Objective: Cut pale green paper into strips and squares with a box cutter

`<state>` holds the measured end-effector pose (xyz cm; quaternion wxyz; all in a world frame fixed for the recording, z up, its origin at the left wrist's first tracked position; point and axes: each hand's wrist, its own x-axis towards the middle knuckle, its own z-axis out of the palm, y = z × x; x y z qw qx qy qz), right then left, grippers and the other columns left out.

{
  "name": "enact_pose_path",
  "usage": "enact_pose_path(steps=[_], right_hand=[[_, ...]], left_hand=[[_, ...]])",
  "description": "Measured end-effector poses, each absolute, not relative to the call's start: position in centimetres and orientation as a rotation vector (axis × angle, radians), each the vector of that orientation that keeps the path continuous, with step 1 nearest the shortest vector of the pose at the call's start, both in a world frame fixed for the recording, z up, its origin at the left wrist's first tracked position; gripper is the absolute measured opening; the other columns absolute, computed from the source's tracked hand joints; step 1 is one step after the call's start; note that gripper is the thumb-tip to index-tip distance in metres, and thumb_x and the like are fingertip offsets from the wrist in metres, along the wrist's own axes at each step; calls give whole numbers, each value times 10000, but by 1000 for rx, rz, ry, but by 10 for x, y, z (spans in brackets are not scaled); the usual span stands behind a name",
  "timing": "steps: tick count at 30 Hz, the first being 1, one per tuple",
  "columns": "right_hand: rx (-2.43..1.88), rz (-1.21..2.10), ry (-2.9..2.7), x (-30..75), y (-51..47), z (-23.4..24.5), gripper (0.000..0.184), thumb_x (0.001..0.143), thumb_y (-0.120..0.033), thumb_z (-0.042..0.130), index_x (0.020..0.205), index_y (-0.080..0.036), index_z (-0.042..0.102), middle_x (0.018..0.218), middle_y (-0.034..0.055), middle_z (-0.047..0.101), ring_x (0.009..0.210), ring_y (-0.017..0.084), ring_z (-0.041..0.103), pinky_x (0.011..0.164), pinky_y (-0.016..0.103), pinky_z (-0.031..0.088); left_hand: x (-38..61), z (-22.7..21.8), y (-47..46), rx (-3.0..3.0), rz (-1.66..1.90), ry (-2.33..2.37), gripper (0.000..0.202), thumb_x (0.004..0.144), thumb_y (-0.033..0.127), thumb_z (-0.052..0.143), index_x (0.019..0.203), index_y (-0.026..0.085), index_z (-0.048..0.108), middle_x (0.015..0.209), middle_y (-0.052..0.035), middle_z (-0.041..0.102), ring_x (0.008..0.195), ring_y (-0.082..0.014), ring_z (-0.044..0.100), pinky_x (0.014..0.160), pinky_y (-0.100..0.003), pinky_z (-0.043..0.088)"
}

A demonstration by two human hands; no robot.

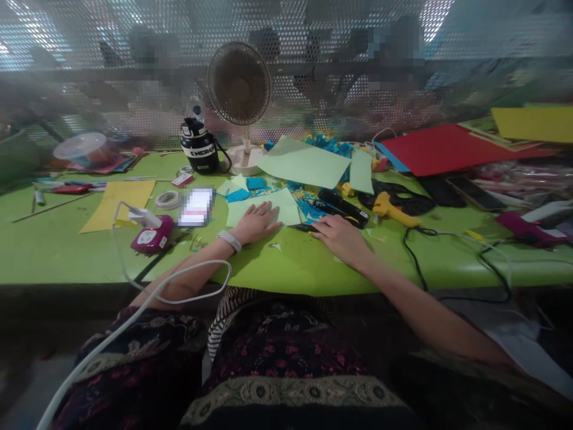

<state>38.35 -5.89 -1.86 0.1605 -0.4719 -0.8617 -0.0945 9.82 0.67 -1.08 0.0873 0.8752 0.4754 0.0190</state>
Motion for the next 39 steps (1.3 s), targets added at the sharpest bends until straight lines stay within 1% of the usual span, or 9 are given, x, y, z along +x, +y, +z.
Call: enact_pose_path(steps=[7, 12, 15, 18, 20, 23, 27, 32, 39], right_hand=[[-1354, -284, -2454, 386, -59, -17, 300, 1033, -314, 559, 1208, -173, 757, 1106, 140, 715, 1029, 280, 621, 887, 403, 525], [-1362, -344, -2475, 395, -50, -14, 295, 1031, -312, 566, 1208, -178, 760, 1109, 143, 717, 1004, 279, 627, 841, 398, 521], [-1341, -316, -2488, 401, -48, -17, 292, 1033, -314, 565, 1205, -183, 761, 1085, 135, 723, 989, 274, 636, 852, 405, 528], [-1326, -301, -2485, 403, -47, -20, 292, 1028, -308, 573, 1202, -165, 759, 1077, 139, 726, 984, 277, 640, 849, 409, 534], [-1319, -299, -2479, 402, -47, -21, 293, 1027, -307, 573, 1198, -159, 759, 1080, 139, 726, 985, 279, 637, 849, 409, 536], [-1311, -301, -2469, 398, -47, -20, 303, 1039, -320, 546, 1195, -177, 762, 1084, 132, 724, 973, 274, 629, 856, 408, 533], [-1292, -269, -2495, 388, -46, -18, 296, 1028, -321, 562, 1203, -194, 765, 1099, 138, 716, 986, 284, 620, 842, 409, 529], [-1284, -259, -2543, 378, -41, -17, 296, 1008, -287, 597, 1219, -153, 754, 1094, 151, 713, 992, 294, 613, 854, 415, 522], [-1267, -201, -2486, 392, -51, -15, 271, 1021, -320, 574, 1175, -213, 769, 1085, 130, 700, 989, 278, 628, 853, 403, 530]], left_hand=[[103, -10, 5, 2582, 41, 1451, 726, 1062, 612, 290, 1648, 184, 299, 1735, -133, 197, 1616, -306, 158, 1305, -527, 148], [122, -4, -1, 2619, 54, 1509, 696, 1025, 655, 399, 1569, 223, 446, 1744, -115, 188, 1619, -353, 106, 1302, -559, 132], [112, 0, 2, 2621, 59, 1436, 643, 1052, 614, 348, 1583, 258, 423, 1747, -89, 187, 1621, -318, 122, 1301, -545, 153], [80, 0, 13, 2691, 82, 1237, 570, 1090, 425, 271, 1629, 256, 352, 1750, -53, 165, 1627, -249, 102, 1312, -479, 122], [55, -4, 22, 2693, 78, 1067, 559, 1092, 366, 245, 1639, 290, 334, 1746, -11, 174, 1622, -205, 124, 1310, -418, 144], [31, -15, 32, 2682, 54, 927, 560, 1102, 374, 224, 1644, 281, 326, 1731, -17, 227, 1616, -205, 160, 1310, -416, 120], [28, -24, 36, 2688, 66, 903, 562, 1106, 387, 209, 1644, 272, 325, 1732, -19, 230, 1615, -196, 169, 1310, -400, 81], [32, -21, 34, 2686, 74, 892, 561, 1109, 377, 202, 1639, 254, 337, 1730, -31, 239, 1611, -191, 190, 1305, -387, 95], [31, -25, 36, 2712, 84, 868, 541, 1117, 345, 213, 1640, 276, 331, 1726, -19, 256, 1609, -184, 196, 1302, -382, 112]])
